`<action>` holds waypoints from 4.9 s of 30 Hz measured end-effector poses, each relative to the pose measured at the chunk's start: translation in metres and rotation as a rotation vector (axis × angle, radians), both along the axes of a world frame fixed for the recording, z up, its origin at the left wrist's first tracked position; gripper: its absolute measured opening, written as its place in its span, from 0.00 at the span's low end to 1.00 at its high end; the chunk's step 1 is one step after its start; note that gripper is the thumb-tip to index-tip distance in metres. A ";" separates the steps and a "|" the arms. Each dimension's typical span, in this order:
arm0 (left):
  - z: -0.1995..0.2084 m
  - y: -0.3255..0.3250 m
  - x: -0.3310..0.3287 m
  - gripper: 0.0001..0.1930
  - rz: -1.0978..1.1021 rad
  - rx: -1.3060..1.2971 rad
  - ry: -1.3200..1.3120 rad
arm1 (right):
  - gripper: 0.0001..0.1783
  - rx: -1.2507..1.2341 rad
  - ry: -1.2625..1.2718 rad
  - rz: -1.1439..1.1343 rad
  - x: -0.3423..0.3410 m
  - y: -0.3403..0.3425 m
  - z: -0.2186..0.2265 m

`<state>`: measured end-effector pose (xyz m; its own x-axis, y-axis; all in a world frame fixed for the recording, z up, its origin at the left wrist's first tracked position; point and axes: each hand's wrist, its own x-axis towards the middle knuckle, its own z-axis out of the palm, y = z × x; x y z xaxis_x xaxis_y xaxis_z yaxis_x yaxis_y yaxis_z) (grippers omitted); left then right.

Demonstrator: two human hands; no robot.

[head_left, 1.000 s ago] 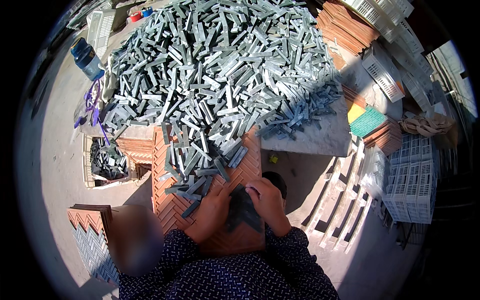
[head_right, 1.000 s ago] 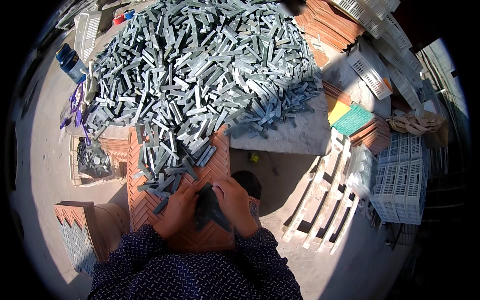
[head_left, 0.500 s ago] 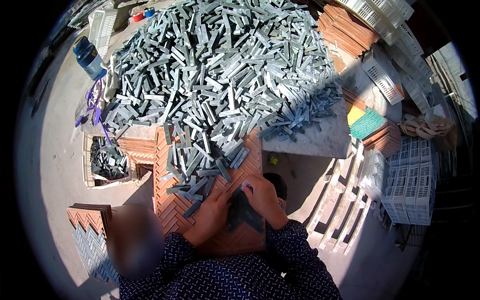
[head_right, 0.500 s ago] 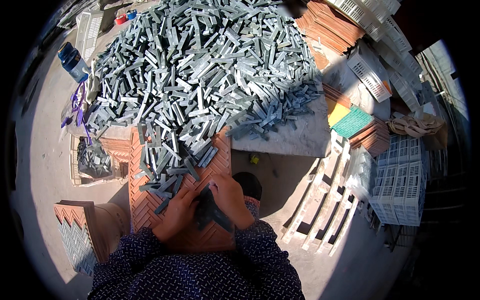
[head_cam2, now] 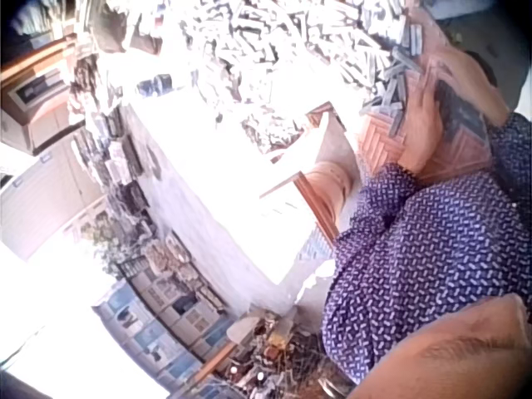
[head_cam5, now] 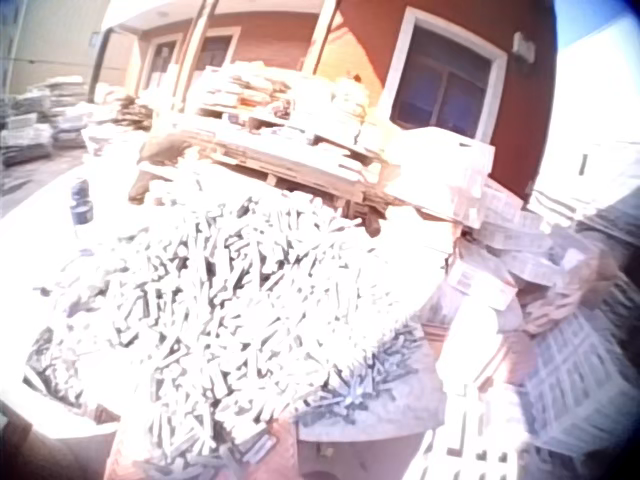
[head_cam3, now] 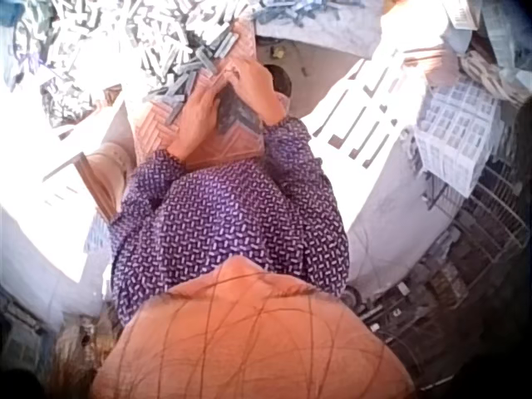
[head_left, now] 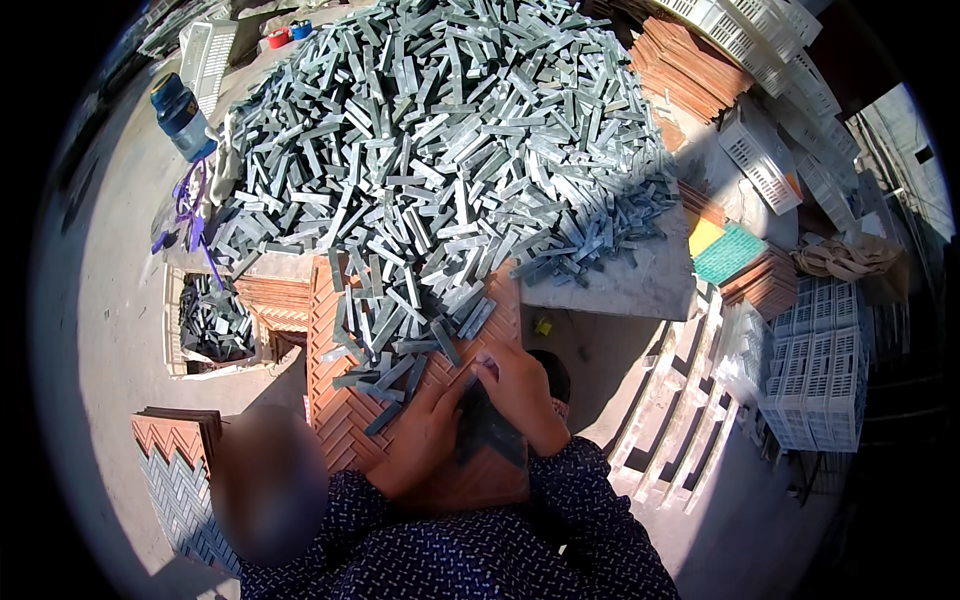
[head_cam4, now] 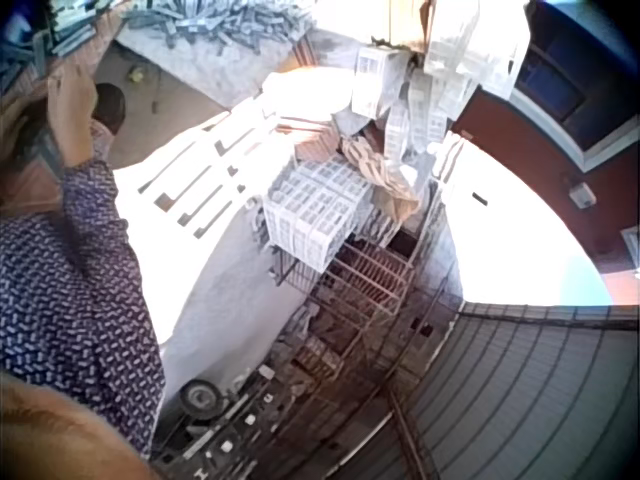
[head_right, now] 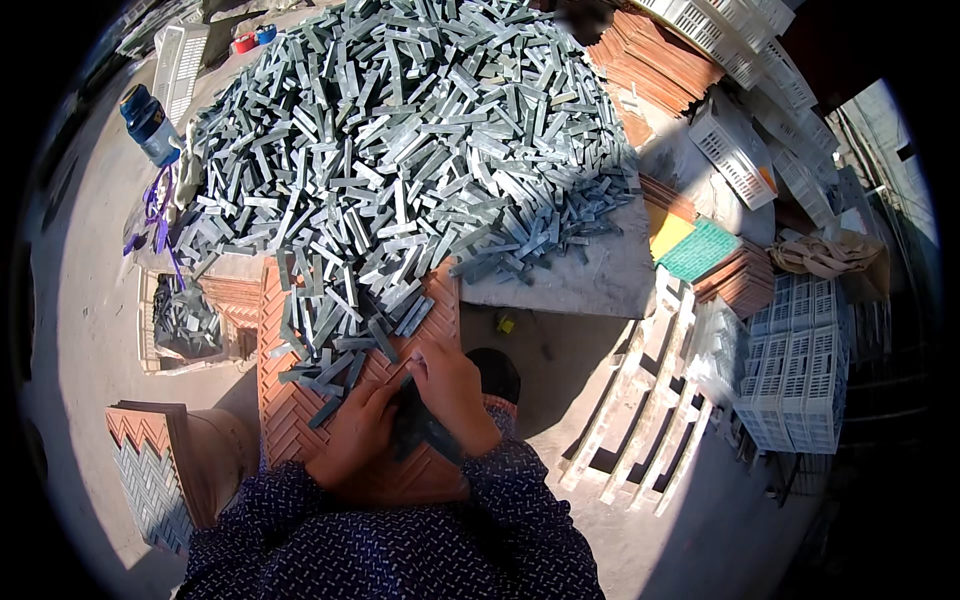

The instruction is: The person arranges small rectangular tiles by hand onto a square board to form a herringbone pattern. They repeatedly pick tiles from a nearby pile, place them into the pattern, and occasionally flip the board to check alignment.

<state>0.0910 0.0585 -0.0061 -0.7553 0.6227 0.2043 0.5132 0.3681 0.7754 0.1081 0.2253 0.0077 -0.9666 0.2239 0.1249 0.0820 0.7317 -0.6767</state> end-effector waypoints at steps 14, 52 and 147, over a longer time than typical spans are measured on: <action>0.002 -0.003 -0.006 0.13 0.010 -0.076 -0.069 | 0.09 -0.296 -0.023 -0.099 -0.001 0.019 0.013; -0.013 0.010 -0.016 0.10 -0.041 -0.071 -0.019 | 0.07 -0.102 0.007 -0.079 0.040 0.025 -0.011; -0.010 0.010 -0.026 0.04 0.037 -0.083 0.041 | 0.13 0.132 0.209 0.161 -0.048 0.051 -0.011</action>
